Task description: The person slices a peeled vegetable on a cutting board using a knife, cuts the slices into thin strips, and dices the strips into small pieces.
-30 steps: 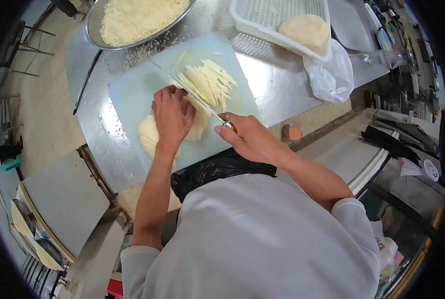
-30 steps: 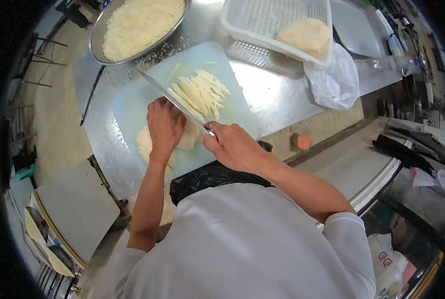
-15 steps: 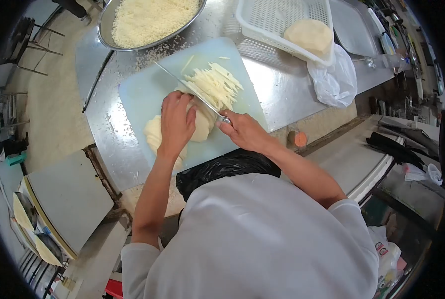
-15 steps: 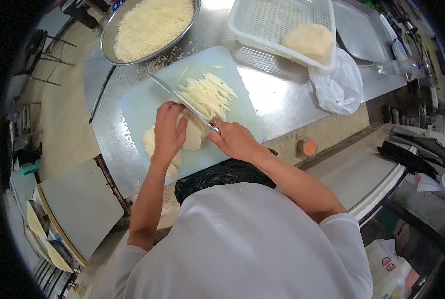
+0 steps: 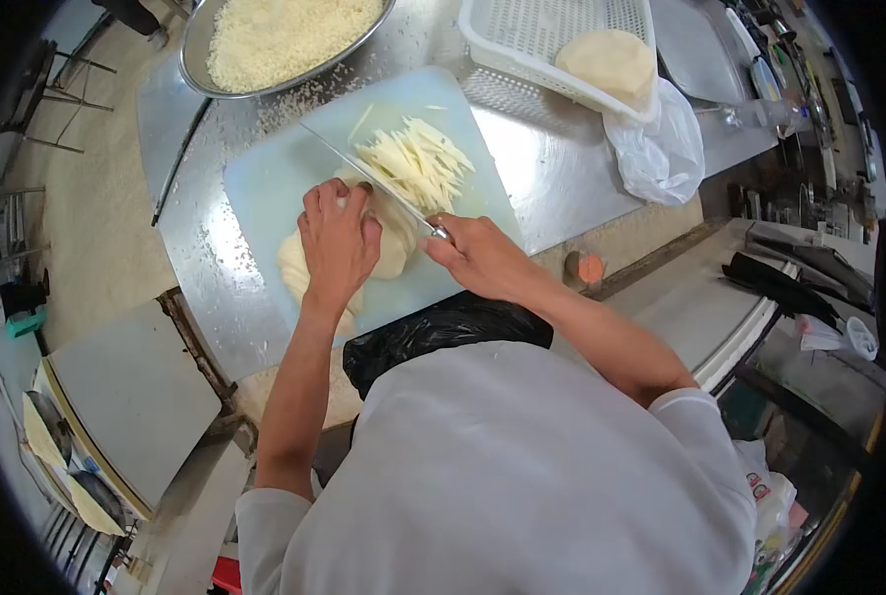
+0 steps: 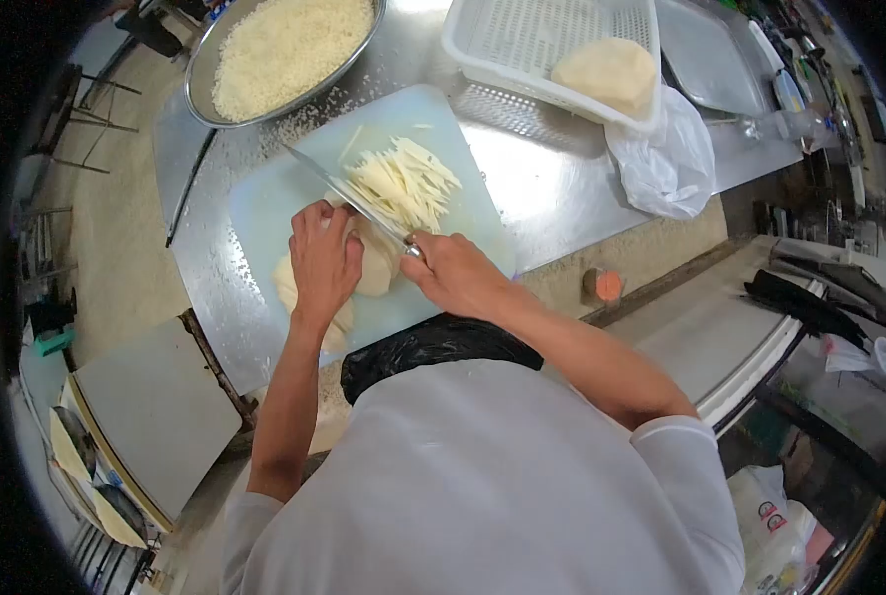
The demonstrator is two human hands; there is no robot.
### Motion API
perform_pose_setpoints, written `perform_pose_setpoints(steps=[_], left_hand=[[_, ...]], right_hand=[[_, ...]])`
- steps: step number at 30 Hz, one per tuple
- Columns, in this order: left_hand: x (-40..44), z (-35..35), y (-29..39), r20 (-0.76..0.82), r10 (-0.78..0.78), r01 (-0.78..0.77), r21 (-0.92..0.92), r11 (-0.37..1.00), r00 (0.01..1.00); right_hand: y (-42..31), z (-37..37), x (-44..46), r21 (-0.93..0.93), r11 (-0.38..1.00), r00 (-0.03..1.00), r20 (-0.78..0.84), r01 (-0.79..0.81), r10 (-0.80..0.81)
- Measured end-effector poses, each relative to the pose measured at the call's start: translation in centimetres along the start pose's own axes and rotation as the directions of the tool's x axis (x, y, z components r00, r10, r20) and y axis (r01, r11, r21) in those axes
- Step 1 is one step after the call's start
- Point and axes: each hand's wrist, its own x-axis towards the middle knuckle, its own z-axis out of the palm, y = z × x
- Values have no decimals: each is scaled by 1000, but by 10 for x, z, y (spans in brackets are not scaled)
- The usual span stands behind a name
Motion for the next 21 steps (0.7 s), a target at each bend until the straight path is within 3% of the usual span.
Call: perform_pose_setpoints(steps=[3, 6, 9, 12, 15, 21], left_hand=[[1, -1, 2, -26, 2, -3, -13, 1000, 1000], [1, -2, 2, -3, -7, 7, -4, 1000, 1000], [0, 1, -2, -16, 10, -10, -15, 1000, 1000], [1, -1, 0, -43, 2, -3, -33, 999, 999], [0, 3, -2, -65, 10, -12, -36, 999, 998], [3, -2, 0, -58, -15, 11, -58, 998, 998]], right_hand=[[-18, -6, -24, 51, 999, 1000, -1, -10, 10], [20, 18, 10, -65, 985, 983, -88, 157, -162], [11, 6, 3, -32, 998, 998, -15, 58, -58], [-14, -1, -25, 47, 998, 999, -37, 37, -35], [17, 16, 9, -19, 994, 993, -45, 105, -105], [-17, -3, -28, 54, 998, 999, -27, 41, -39]])
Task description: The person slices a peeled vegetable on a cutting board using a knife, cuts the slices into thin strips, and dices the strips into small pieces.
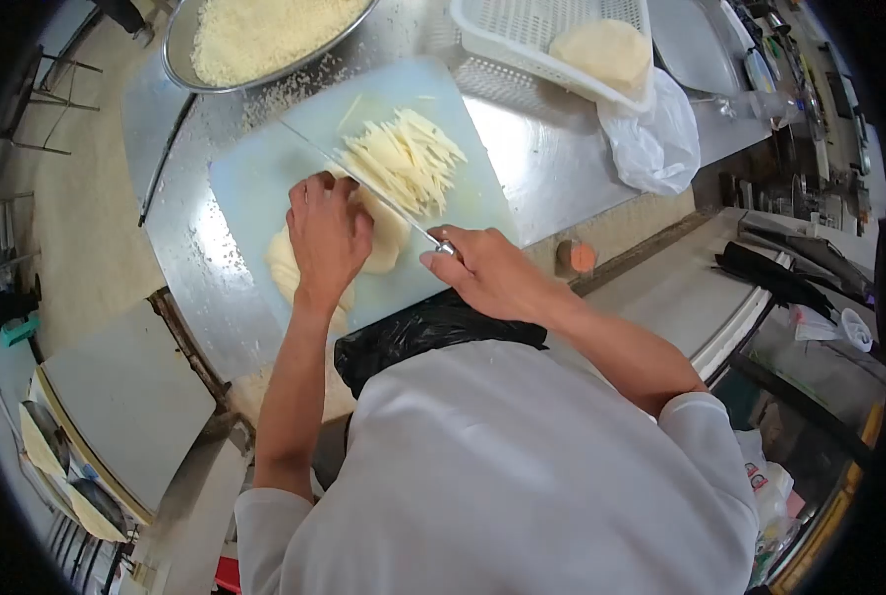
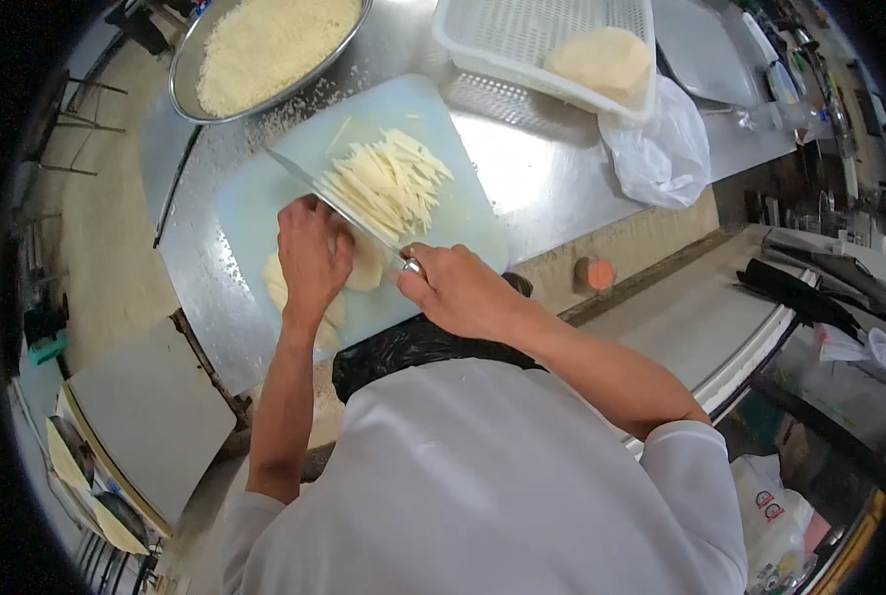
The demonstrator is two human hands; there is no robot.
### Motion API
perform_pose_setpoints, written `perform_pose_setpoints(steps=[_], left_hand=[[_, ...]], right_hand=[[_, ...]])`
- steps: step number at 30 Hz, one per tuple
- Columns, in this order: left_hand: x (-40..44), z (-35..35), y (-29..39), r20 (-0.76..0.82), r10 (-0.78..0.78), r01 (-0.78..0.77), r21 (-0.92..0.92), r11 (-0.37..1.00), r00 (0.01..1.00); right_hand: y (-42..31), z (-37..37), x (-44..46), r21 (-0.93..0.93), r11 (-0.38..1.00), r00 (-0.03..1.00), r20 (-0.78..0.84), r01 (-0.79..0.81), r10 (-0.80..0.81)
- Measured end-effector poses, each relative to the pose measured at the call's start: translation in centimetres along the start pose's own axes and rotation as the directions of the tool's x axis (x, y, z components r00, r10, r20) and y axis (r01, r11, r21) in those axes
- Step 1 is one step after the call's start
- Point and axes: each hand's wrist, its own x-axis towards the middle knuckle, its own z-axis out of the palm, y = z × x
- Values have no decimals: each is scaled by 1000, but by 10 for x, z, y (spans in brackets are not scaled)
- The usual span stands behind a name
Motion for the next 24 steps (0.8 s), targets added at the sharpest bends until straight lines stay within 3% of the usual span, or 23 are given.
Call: perform_pose_setpoints(steps=[3, 9, 11, 18, 21, 24], left_hand=[[-1, 3, -2, 5, 6, -6, 16, 1000, 1000], [1, -1, 2, -54, 27, -30, -39, 999, 998], [-4, 3, -3, -33, 22, -23, -36, 999, 999], [-1, 5, -4, -65, 24, -25, -22, 999, 998], [-2, 2, -6, -57, 35, -39, -70, 997, 998], [-12, -9, -9, -27, -15, 9, -225, 974, 1000]], right_hand=[[33, 18, 29, -50, 993, 993, -34, 107, -109], [0, 1, 1, 12, 1000, 1000, 26, -1, 0], [31, 22, 17, -9, 1000, 1000, -4, 27, -27], [7, 6, 2, -36, 999, 1000, 31, 2, -1], [44, 30, 28, -77, 991, 992, -51, 112, -116], [49, 31, 25, -92, 991, 992, -72, 95, -102]])
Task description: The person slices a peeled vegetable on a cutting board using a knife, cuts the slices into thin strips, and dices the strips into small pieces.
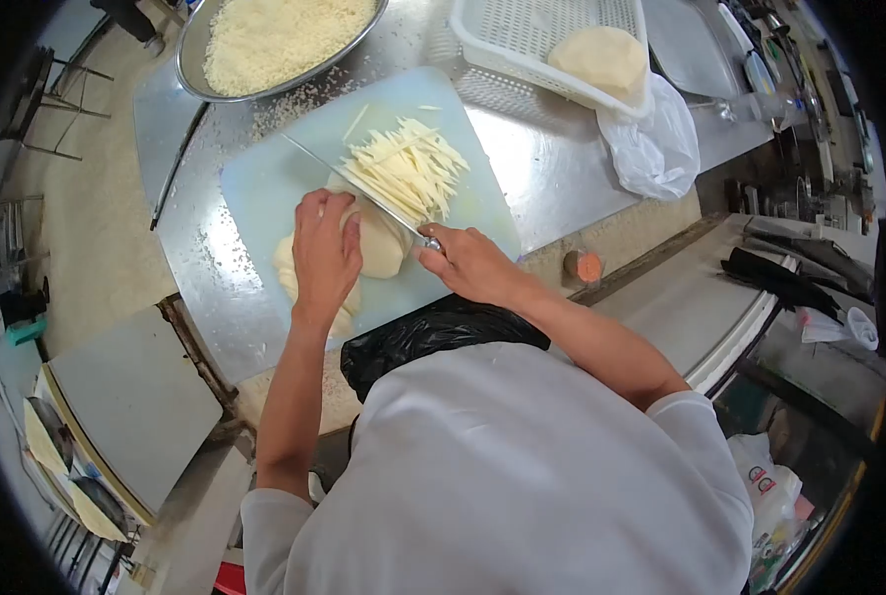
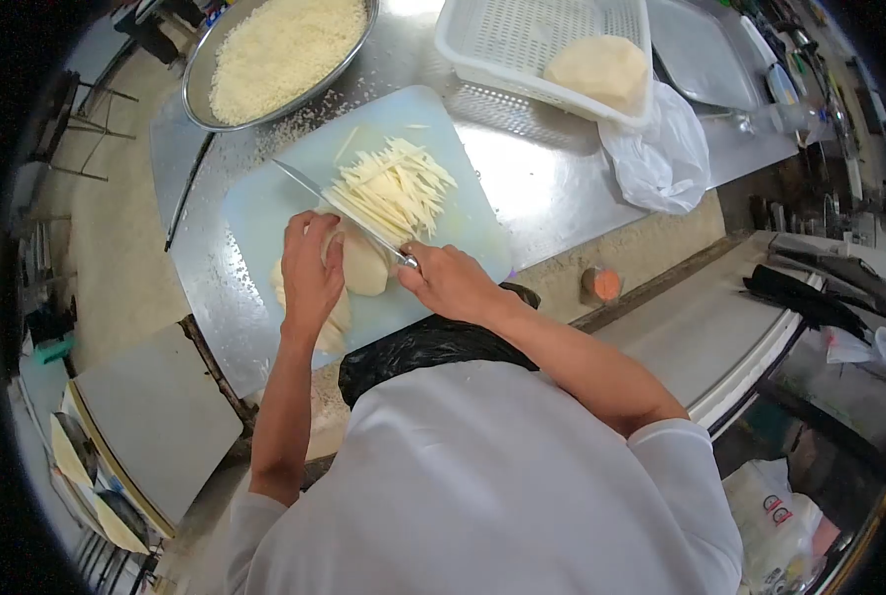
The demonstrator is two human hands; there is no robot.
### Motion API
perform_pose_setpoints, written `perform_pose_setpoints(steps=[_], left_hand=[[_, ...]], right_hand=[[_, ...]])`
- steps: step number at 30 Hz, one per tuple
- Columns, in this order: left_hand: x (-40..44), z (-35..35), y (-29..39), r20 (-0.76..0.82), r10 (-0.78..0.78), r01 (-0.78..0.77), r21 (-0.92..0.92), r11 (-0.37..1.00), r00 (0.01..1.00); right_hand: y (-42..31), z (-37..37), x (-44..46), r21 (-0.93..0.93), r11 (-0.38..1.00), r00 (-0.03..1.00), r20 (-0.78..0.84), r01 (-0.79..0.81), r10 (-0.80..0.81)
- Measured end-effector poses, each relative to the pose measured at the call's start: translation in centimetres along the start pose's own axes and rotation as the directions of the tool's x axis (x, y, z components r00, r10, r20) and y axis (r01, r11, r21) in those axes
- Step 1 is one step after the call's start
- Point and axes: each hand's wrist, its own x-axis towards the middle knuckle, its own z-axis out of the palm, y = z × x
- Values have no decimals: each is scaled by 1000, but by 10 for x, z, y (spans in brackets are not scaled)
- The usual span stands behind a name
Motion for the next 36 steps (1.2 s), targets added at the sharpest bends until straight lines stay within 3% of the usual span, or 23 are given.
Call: perform_pose_setpoints(steps=[3, 7, 9, 10, 13, 19, 22, 28, 29, 32, 36], left_hand=[[-7, 5, -2, 30, 28, -35, 257, 966, 999], [-4, 5, -1, 33, 18, -27, 293, 956, 999], [-2, 8, -1, 28, 11, -19, 306, 952, 1000], [-2, 7, 0, 33, 17, -26, 295, 955, 999], [-1, 1, 4, 19, 31, -35, 288, 957, 999], [-2, 7, -1, -8, -9, 11, 268, 963, 1000], [0, 6, -1, -20, -8, 12, 237, 972, 1000], [-3, 7, -1, -41, -3, 13, 232, 973, 999], [0, 7, -1, -41, -4, 13, 229, 973, 999], [0, 5, 1, -48, -3, 12, 198, 980, 999], [-1, 8, -3, -57, 8, 4, 196, 981, 998]], right_hand=[[-6, -3, 0, 84, 995, 998, 39, -60, 57], [-55, -38, -24, 53, 983, 972, 166, -176, 165], [-32, -19, -16, 49, 997, 997, 68, -51, 48], [-22, -9, -13, 43, 999, 1000, 16, 8, -8], [-16, -3, 4, 70, 997, 999, 30, -32, 30], [-46, -27, -20, 48, 985, 970, 183, -169, 157], [-14, 6, 4, 46, 999, 1000, 23, 10, -11], [-71, -37, -25, 109, 968, 960, 192, -227, 204], [-50, -24, -21, 106, 988, 986, 138, -113, 98], [-11, 5, 2, 57, 998, 998, 65, -12, 8], [-54, -28, -19, 110, 985, 981, 154, -136, 118]])
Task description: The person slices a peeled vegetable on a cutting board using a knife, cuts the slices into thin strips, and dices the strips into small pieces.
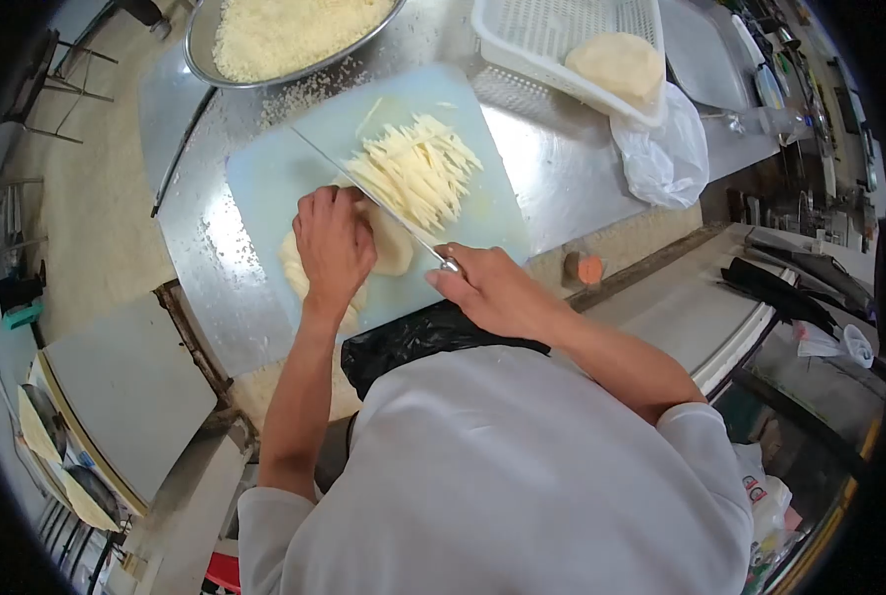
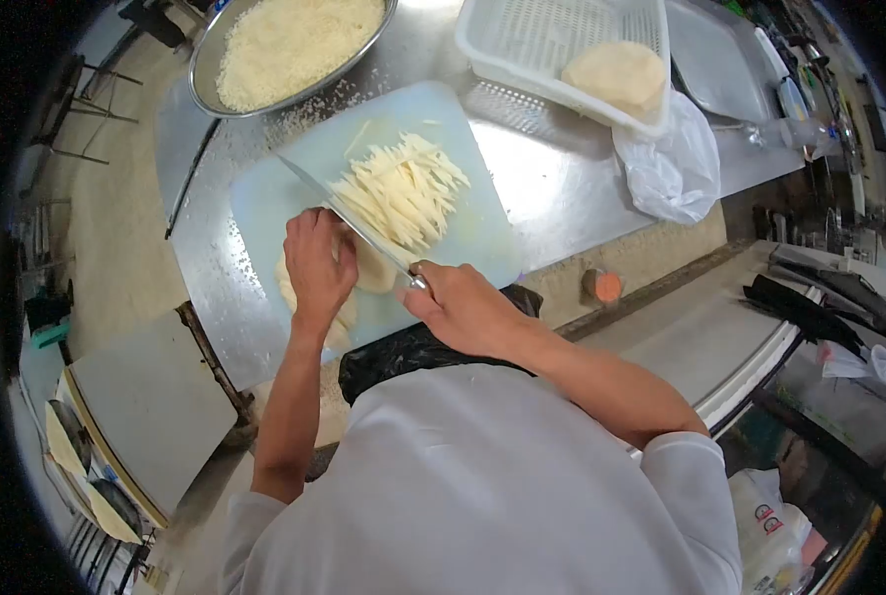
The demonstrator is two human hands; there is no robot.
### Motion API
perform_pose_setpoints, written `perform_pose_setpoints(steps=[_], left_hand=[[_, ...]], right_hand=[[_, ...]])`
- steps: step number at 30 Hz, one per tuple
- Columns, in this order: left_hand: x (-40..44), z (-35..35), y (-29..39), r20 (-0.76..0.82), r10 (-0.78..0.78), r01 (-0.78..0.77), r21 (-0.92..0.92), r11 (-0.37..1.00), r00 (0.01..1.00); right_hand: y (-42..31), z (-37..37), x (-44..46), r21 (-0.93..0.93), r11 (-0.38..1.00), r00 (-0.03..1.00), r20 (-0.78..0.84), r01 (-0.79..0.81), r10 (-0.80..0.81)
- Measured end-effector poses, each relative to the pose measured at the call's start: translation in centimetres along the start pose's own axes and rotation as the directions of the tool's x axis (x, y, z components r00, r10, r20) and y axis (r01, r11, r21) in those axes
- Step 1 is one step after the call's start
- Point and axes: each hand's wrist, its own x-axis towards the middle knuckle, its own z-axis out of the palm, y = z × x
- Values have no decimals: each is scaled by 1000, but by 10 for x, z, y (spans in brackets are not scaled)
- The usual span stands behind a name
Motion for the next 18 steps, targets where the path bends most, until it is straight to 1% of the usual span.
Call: perform_pose_setpoints(steps=[2, 3, 5, 7, 9, 12, 13, 14, 15, 17, 18], left_hand=[[0, -2, 1, 33, -16, 16, 8, 1000, 999], [2, -3, 1, 42, -19, 19, 14, 1000, 999], [-1, -2, 0, 39, -23, 23, -11, 1000, 999], [1, -2, -3, 15, -12, 12, -7, 1000, 1000], [-1, 3, -4, -2, 1, -1, 5, 1000, 1000], [0, -1, 0, 0, -17, 17, -49, 999, 1000], [-3, -2, -2, 16, -23, 23, -45, 999, 1000], [-4, -1, -3, 25, -23, 24, -44, 999, 999], [-1, -1, -4, 22, -22, 23, -40, 999, 1000], [1, -4, -1, 6, -16, 17, -45, 999, 1000], [1, -4, 0, 4, -18, 18, -50, 999, 1000]], right_hand=[[-10, -2, -11, 28, 998, 998, 15, -62, 62], [10, 7, 0, -13, 999, 999, -29, 42, -42], [32, 21, 22, -56, 998, 999, -31, 42, -44], [23, 17, 26, -64, 997, 998, -31, 50, -53], [8, 6, 6, -35, 999, 999, -19, 30, -31], [-8, 3, -7, 11, 998, 998, 13, -61, 61], [13, 14, 7, -38, 996, 996, -36, 86, -87], [28, 20, 13, -39, 997, 997, -31, 71, -73], [26, 20, 22, -48, 997, 997, -27, 68, -69], [20, 16, 19, -34, 999, 999, -12, 42, -43], [2, 6, 5, -20, 1000, 1000, 7, 19, -19]])
